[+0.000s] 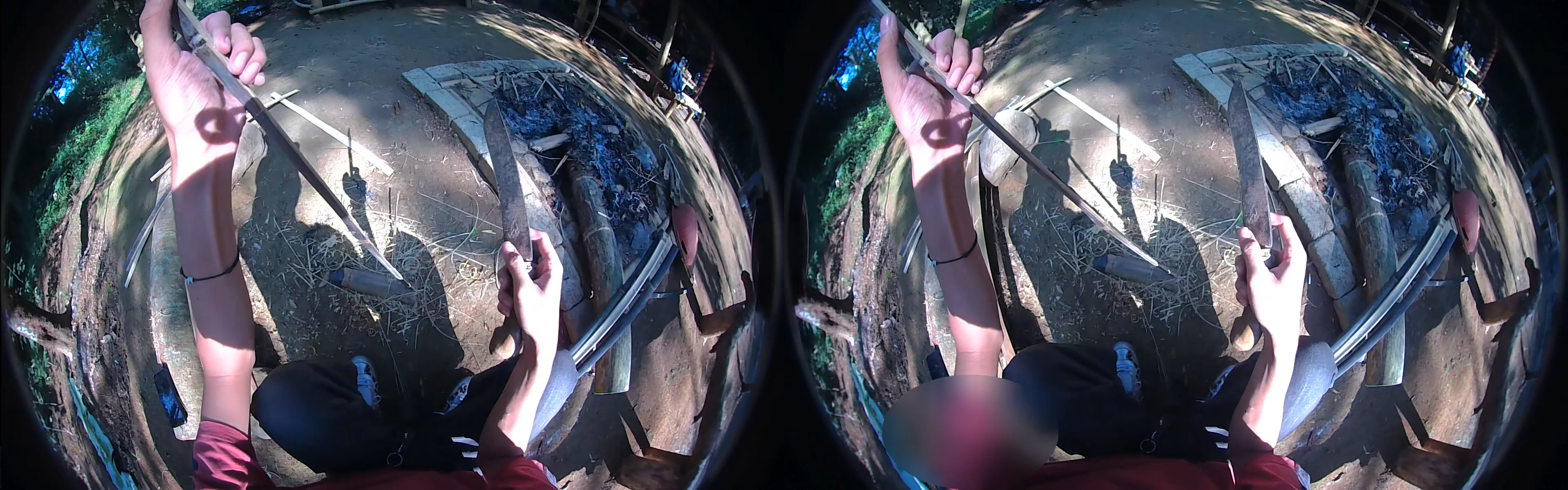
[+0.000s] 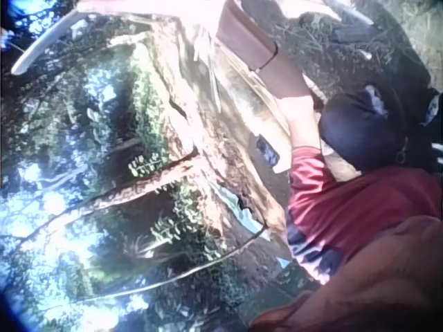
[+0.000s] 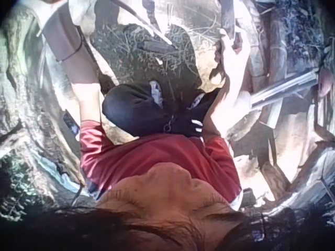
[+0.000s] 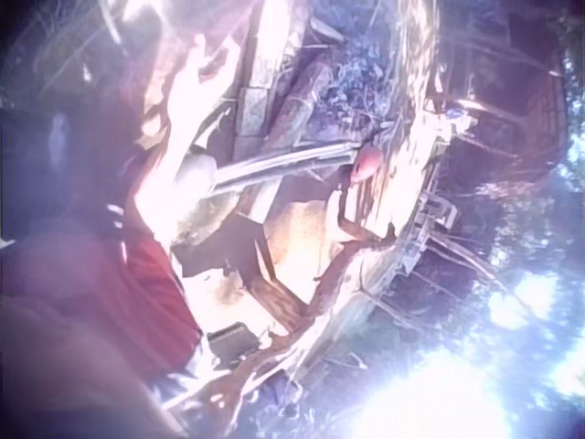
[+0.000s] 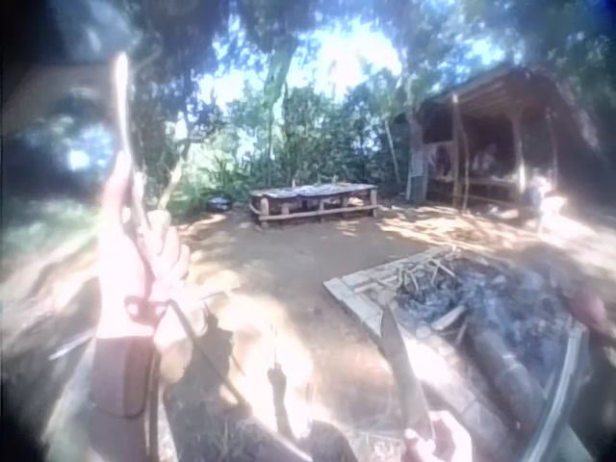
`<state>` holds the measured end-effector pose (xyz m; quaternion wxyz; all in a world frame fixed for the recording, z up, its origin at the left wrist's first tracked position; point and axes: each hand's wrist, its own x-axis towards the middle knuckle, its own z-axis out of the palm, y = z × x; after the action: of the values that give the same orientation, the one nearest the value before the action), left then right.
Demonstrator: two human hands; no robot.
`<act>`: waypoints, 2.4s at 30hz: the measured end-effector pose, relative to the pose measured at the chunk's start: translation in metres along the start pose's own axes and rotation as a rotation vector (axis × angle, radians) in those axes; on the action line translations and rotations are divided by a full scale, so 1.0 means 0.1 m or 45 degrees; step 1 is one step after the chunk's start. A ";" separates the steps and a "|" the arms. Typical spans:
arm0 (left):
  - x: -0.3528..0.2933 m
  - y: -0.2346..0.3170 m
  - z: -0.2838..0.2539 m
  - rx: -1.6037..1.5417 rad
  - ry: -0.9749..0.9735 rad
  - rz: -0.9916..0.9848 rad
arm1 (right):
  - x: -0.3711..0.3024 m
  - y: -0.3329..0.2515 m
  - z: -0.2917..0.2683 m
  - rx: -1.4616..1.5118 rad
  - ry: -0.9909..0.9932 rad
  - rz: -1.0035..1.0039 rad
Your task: The person carves a piece of wood with a knife, stripping away layers to refine its shape while sitting outdoors.
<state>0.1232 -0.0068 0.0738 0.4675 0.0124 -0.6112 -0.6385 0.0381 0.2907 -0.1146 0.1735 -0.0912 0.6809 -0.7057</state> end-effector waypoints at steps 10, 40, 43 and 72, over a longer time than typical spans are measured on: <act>-0.04 -0.14 0.99 -0.211 -0.006 0.050 | 0.17 0.84 -0.21 0.613 0.127 0.354; 0.05 -0.36 0.38 0.210 0.556 0.603 | -0.01 1.30 0.23 0.661 -0.191 0.604; 0.11 -0.50 0.41 0.216 0.380 0.653 | -0.01 1.34 0.27 0.671 -0.137 0.579; 0.87 -0.22 0.70 0.066 0.030 0.339 | -0.10 -0.61 0.46 0.249 -0.542 0.136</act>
<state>0.0208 -0.0105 0.1221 0.5547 -0.0492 -0.6183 -0.5546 0.0565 0.2528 -0.0505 0.3583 -0.1846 0.5612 -0.7229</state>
